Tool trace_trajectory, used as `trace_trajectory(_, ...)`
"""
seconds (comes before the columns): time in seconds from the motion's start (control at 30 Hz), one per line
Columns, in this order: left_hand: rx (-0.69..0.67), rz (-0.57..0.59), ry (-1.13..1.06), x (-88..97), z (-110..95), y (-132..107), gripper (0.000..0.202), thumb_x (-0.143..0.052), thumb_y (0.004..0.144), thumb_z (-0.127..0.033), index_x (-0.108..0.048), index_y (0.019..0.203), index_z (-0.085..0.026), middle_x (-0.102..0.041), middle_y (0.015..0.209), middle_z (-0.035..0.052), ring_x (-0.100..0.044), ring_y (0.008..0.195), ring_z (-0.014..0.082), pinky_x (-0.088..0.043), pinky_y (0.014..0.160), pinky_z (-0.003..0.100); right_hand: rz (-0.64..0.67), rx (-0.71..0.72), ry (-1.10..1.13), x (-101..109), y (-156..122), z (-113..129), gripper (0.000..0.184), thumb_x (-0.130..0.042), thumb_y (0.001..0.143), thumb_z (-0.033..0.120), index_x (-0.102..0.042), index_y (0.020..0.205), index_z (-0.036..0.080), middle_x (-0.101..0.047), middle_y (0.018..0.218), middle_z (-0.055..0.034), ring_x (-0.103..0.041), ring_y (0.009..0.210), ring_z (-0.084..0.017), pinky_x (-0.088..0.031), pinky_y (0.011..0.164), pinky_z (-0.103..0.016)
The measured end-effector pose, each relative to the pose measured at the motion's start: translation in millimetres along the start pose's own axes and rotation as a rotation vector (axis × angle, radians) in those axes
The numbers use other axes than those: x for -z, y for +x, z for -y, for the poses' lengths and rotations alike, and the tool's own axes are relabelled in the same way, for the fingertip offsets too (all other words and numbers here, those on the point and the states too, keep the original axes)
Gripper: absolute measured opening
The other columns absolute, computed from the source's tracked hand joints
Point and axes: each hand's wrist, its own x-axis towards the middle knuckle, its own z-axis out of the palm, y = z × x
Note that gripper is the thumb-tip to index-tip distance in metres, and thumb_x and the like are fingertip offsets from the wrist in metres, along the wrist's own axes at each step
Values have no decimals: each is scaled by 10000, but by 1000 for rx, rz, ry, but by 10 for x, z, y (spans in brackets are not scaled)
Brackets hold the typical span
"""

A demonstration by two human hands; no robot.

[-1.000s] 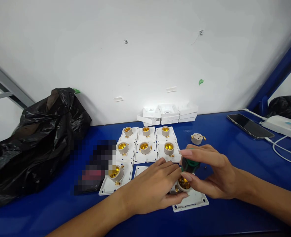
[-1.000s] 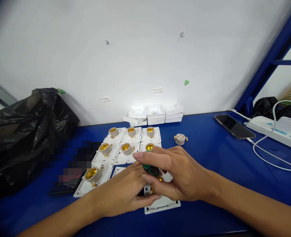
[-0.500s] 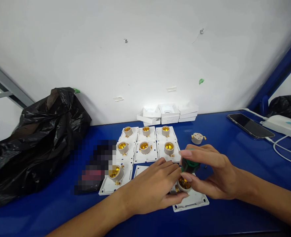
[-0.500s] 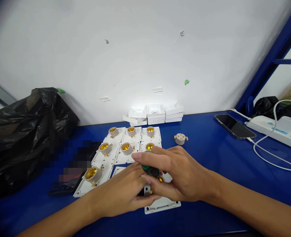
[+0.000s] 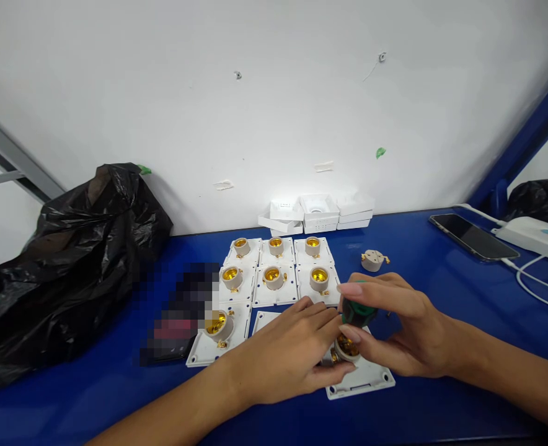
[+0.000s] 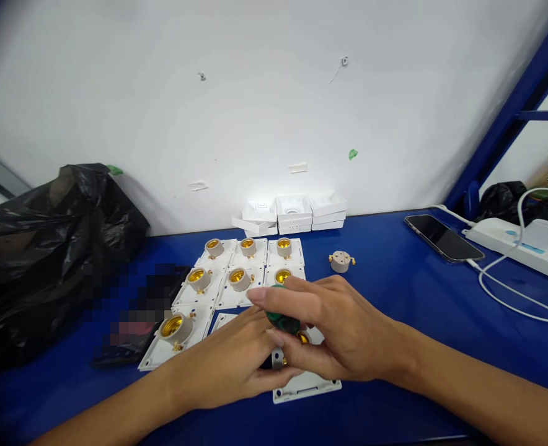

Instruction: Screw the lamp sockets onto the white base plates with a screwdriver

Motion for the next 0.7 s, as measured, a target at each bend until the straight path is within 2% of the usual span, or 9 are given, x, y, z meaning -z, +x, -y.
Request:
trace_trajectory(0.2, 9, 7, -2, 8, -15, -4, 164, -726, 1005, -288, -631, 1082, -179, -714, 1182, 84, -673, 1163, 295, -473, 1101, 446, 3, -3, 7, 4, -4, 12, 610, -580, 1002, 107, -377, 1559, 252, -646, 835, 10, -581, 597, -169, -469, 505, -297)
trace_trajectory(0.37, 1, 13, -4, 10, -16, -2, 144, -706, 1016, -301, -624, 1066, -194, -716, 1156, 71, -679, 1130, 288, -478, 1094, 455, 24, -9, 3, 8, 9, 18, 647, -574, 1007, 106, -341, 1588, 270, -664, 866, 3, -576, 587, -163, -474, 509, -293)
trace_trajectory(0.7, -9, 22, 10, -8, 6, 2, 143, -692, 1023, -318, -622, 1014, -194, -718, 1101, 66, -687, 1081, 282, -505, 1041, 434, 59, -23, -31, 15, 14, 24, 585, -543, 1036, 134, -350, 1577, 246, -691, 897, -7, -630, 630, -169, -511, 536, -296)
